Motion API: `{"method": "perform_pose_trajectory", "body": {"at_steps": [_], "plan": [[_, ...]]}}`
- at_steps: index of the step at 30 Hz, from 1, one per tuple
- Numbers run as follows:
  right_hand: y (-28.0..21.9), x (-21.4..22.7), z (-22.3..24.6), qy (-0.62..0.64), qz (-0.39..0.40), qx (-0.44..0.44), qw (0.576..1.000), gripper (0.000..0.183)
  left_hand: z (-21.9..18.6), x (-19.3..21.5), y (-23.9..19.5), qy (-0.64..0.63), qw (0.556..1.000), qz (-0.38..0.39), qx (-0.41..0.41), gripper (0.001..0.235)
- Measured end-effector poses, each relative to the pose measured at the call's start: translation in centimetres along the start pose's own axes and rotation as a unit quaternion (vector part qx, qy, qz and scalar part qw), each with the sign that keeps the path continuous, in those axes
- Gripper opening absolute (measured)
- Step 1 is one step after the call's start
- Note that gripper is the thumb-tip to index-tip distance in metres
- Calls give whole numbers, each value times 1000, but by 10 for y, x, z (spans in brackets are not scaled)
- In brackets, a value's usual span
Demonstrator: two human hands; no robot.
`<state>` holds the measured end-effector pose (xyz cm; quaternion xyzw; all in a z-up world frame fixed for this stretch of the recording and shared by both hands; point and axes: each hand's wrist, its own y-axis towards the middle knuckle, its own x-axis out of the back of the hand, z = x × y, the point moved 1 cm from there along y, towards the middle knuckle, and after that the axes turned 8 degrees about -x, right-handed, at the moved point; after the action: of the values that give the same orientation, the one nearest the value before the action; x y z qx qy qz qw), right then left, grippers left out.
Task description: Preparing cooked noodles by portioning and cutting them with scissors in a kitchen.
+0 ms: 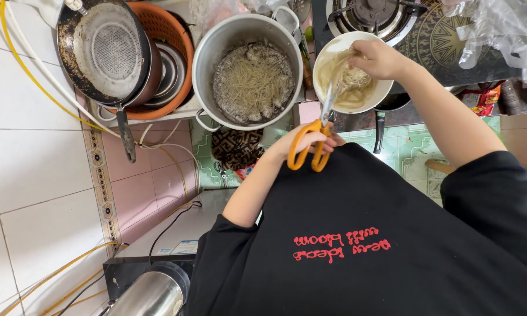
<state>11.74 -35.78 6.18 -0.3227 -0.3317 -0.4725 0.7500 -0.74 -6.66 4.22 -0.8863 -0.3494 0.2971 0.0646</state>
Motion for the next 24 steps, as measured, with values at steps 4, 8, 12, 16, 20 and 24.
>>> {"method": "perform_pose_trajectory", "body": {"at_steps": [4, 8, 12, 16, 20, 24], "plan": [[-20, 9, 22, 7, -12, -39, 999, 27, 18, -19, 32, -40, 999, 25, 5, 60], [-34, 11, 32, -65, -56, -5, 996, 24, 17, -40, 53, -59, 998, -21, -5, 63], [-44, 6, 32, -150, -87, 16, 985, 25, 45, -33, 91, -69, 996, -45, -38, 63], [-50, -1, 32, -222, -94, 42, 970, 24, 47, -31, 105, -79, 992, -57, -76, 60], [-46, -14, 16, -252, -51, 40, 966, 25, 52, -31, 107, -56, 992, -57, -102, 55], [-43, -15, 15, -244, 4, 6, 970, 24, 44, -35, 84, -18, 993, -59, -100, 44]]}}
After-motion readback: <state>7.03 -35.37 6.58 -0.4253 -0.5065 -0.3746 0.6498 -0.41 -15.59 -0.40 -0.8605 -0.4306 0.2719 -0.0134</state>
